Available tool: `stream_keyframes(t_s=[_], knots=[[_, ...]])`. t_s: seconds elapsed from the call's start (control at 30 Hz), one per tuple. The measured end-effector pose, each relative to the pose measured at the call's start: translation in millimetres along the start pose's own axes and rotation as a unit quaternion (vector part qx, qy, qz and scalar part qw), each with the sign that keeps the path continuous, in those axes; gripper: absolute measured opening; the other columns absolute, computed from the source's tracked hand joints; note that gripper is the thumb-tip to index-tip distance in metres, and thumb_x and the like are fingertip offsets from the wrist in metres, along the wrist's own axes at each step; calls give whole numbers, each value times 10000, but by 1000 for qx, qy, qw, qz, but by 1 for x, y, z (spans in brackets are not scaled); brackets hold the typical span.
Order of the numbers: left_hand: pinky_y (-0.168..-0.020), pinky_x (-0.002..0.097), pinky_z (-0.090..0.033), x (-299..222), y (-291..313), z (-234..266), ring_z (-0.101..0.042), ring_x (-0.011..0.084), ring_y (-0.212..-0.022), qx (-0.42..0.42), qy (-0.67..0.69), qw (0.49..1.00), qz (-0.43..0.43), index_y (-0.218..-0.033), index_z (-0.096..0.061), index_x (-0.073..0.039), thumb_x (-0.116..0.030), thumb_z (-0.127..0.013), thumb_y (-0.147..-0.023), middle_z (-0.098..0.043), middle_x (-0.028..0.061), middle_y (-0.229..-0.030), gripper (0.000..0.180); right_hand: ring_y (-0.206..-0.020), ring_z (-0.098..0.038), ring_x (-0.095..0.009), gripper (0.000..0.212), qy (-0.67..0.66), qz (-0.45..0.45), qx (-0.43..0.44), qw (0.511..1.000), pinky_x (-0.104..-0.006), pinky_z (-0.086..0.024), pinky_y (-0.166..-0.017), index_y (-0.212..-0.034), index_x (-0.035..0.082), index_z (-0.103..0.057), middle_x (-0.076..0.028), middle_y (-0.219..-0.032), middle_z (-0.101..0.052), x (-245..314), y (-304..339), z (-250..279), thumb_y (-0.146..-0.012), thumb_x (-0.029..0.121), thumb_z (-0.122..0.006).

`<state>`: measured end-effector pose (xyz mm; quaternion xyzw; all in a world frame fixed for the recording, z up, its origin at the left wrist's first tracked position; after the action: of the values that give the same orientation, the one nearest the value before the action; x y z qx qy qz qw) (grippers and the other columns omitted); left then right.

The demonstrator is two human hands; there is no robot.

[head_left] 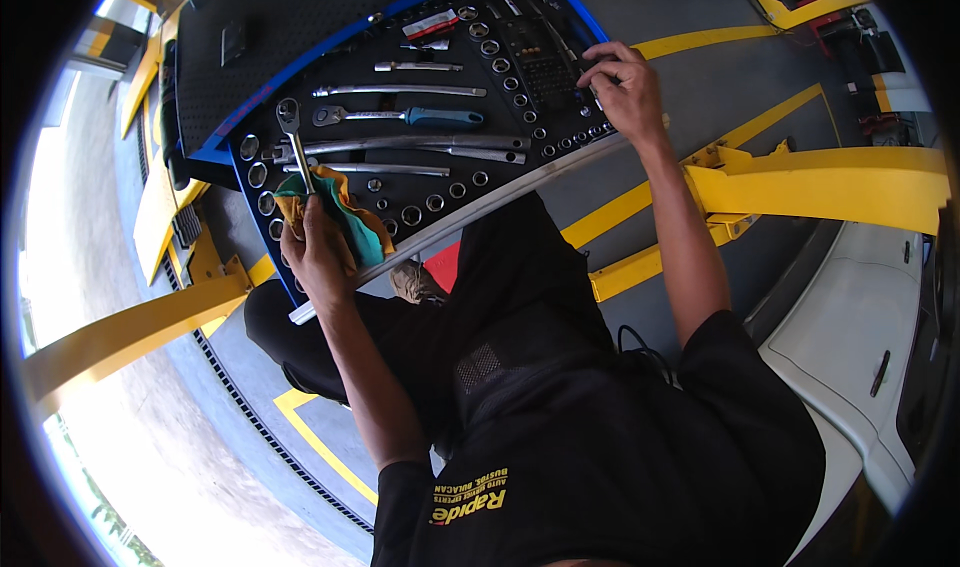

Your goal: The person wipes a socket wrench with a cloth, then places it in a tool drawer. They continue wiping other tools and organizing them in the drawer.

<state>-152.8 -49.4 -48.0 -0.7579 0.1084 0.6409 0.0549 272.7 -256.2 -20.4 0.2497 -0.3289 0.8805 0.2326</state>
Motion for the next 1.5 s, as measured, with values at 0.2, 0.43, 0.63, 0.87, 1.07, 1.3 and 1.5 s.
stream_keyframes(t_s=[0.2, 0.43, 0.63, 0.87, 1.07, 1.3, 1.5], knots=[[-778, 260, -541, -4, 3, -8, -659, 102, -817, 10, 10, 1000, -15, -1156, -695, -16, -159, -699, -1048, -683, 17, -924, 179, -1108, -704, -237, 182, 52, 8, 23, 998, -359, -556, -967, -839, 109, -870, -14, -1177, -775, 3, 2, -2, -870, 90, -691], [-910, 297, -548, 2, 1, 11, -659, 174, -1086, 35, -218, 954, -202, -1183, -680, 41, -72, -676, -1001, -642, 107, -1237, 215, -1133, -693, -228, 187, 27, 46, 22, 998, -366, -558, -1010, -905, 160, -881, 5, -1210, -752, -1, 2, -2, -887, 84, -712], [-963, 316, -546, 2, -3, 4, -682, 184, -1124, 32, -111, 986, -120, -1290, -664, 27, -130, -659, -1076, -679, 118, -1249, 265, -1155, -682, -221, 200, 5, 106, 87, 990, -382, -546, -1048, -1074, 220, -874, 10, -1274, -711, 20, 2, -6, -952, 128, -746], [-804, 281, -593, -18, 9, -16, -728, 143, -915, 60, 9, 998, -33, -1340, -642, -2, -293, -545, -1176, -764, 107, -1109, 348, -1129, -692, -231, 181, 35, 143, 103, 984, -380, -573, -997, -1102, 221, -868, -7, -1329, -693, 27, 3, -4, -965, 163, -765], [-712, 246, -550, -16, 11, -17, -667, 84, -805, 59, -2, 997, -42, -1254, -664, -6, -334, -530, -1183, -732, 52, -994, 362, -1175, -674, -230, 192, 61, 158, 109, 980, -374, -580, -986, -1108, 243, -870, -16, -1366, -682, 22, 3, -8, -958, 179, -768], [-777, 223, -482, -16, 14, -17, -610, 57, -871, 61, -49, 997, -28, -1215, -664, -22, -238, -656, -1124, -659, -15, -968, 235, -1172, -670, -235, 197, 49, 162, 103, 980, -386, -559, -1032, -1105, 246, -871, -10, -1369, -678, 24, 3, -10, -955, 171, -768], [-823, 255, -521, -12, 12, -12, -647, 93, -906, 65, -56, 995, -52, -1316, -629, -16, -187, -653, -1112, -687, 24, -1045, 267, -1103, -676, -220, 176, 37, 115, 61, 991, -398, -544, -1050, -1086, 223, -869, 0, -1335, -684, 14, 1, -8, -947, 175, -772]])
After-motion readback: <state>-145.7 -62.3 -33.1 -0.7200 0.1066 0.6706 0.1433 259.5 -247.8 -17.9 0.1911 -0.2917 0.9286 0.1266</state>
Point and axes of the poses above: each hand's wrist, its own y-axis away from the middle knuckle, its own z-axis out of the back of the hand, x = y × z, the point moved 2 cm from there along -y, towards the middle knuckle
